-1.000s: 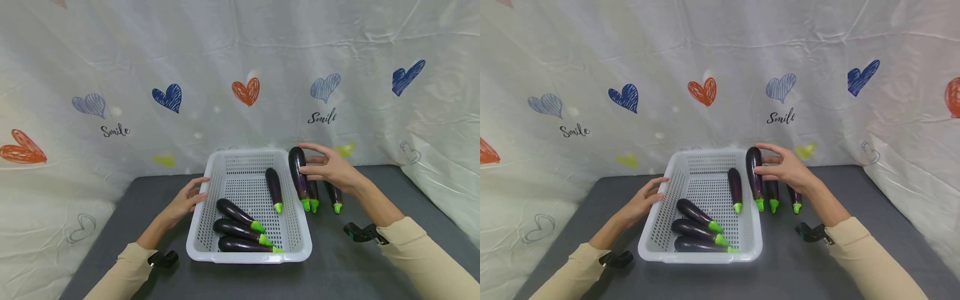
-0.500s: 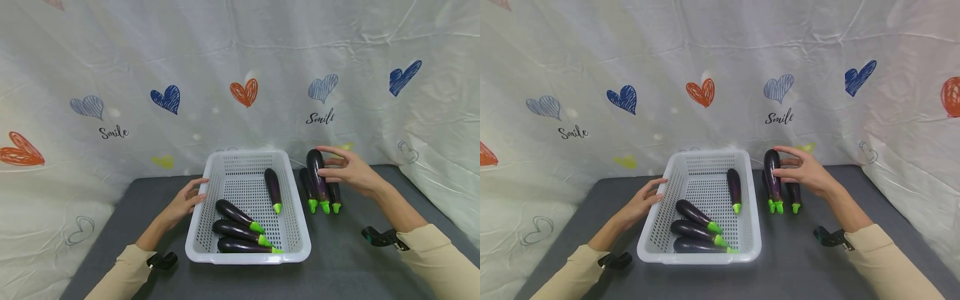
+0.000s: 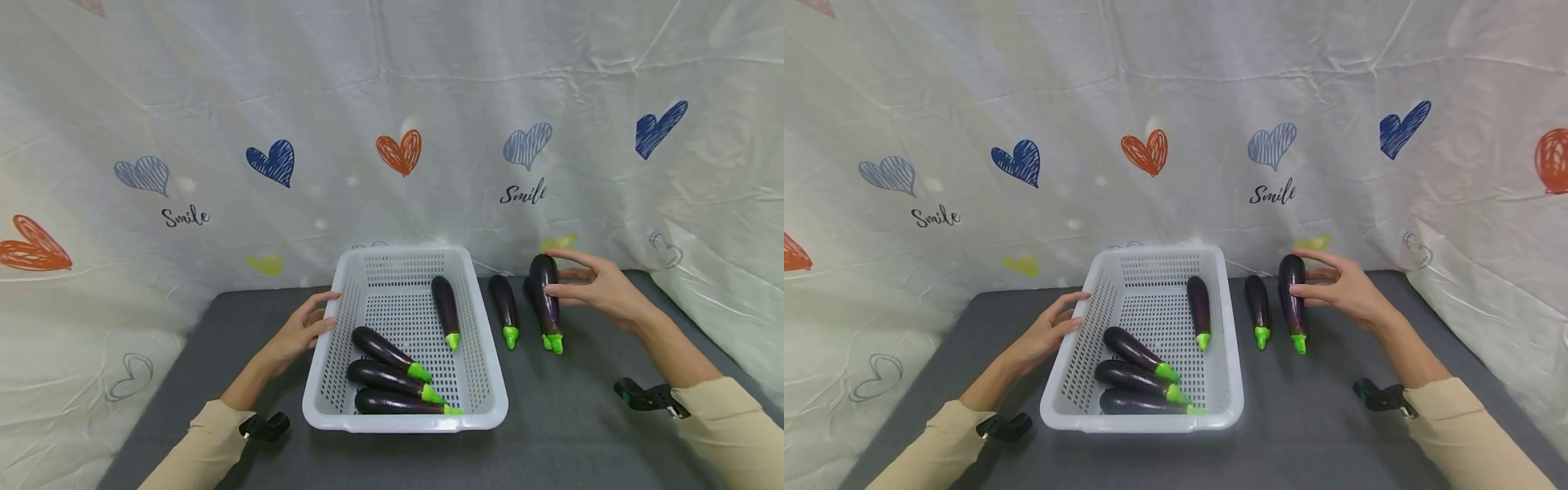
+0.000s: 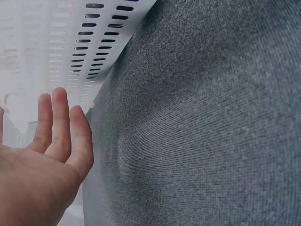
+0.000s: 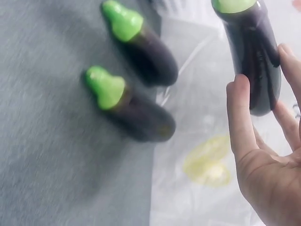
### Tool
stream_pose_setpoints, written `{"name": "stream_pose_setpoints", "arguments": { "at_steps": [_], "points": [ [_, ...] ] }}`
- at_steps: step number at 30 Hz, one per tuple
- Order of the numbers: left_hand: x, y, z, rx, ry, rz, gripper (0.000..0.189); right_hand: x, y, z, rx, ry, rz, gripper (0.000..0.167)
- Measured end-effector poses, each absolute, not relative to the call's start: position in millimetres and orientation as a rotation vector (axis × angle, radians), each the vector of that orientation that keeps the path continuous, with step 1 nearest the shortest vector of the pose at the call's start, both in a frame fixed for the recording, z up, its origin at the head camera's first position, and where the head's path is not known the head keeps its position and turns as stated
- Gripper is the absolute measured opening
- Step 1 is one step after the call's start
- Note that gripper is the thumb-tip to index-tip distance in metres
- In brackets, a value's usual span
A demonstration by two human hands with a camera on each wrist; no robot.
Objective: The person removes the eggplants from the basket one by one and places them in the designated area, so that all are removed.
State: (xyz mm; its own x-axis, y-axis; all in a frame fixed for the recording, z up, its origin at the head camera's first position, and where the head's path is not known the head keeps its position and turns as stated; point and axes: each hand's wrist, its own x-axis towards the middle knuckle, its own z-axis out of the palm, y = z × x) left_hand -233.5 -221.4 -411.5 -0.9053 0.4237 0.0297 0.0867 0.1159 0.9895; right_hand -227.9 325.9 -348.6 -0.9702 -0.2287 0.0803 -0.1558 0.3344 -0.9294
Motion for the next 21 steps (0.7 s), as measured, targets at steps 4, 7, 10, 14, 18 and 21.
{"name": "stream_pose_setpoints", "arguments": {
  "at_steps": [4,7,10,14,18,21],
  "points": [
    [-233.4,-221.8,-412.3,0.507,2.141,1.858,0.055,-227.7,337.2,-354.6,-0.346,2.548,-1.712,0.075],
    [-233.3,-221.9,-412.5,0.509,2.143,1.857,0.055,-228.6,345.7,-359.6,-0.332,2.559,-1.710,0.075],
    [-232.9,-221.9,-412.5,0.509,2.145,1.857,0.055,-231.1,354.0,-364.7,-0.336,2.564,-1.703,0.074],
    [-232.3,-221.9,-412.5,0.505,2.150,1.853,0.055,-235.2,365.0,-369.9,-0.347,2.548,-1.695,0.074],
    [-232.2,-222.3,-412.4,0.508,2.147,1.851,0.055,-240.4,374.2,-374.3,-0.339,2.517,-1.702,0.076],
    [-232.4,-222.4,-412.2,0.512,2.141,1.853,0.055,-245.3,379.2,-378.4,-0.324,2.505,-1.693,0.077]
  ]
}}
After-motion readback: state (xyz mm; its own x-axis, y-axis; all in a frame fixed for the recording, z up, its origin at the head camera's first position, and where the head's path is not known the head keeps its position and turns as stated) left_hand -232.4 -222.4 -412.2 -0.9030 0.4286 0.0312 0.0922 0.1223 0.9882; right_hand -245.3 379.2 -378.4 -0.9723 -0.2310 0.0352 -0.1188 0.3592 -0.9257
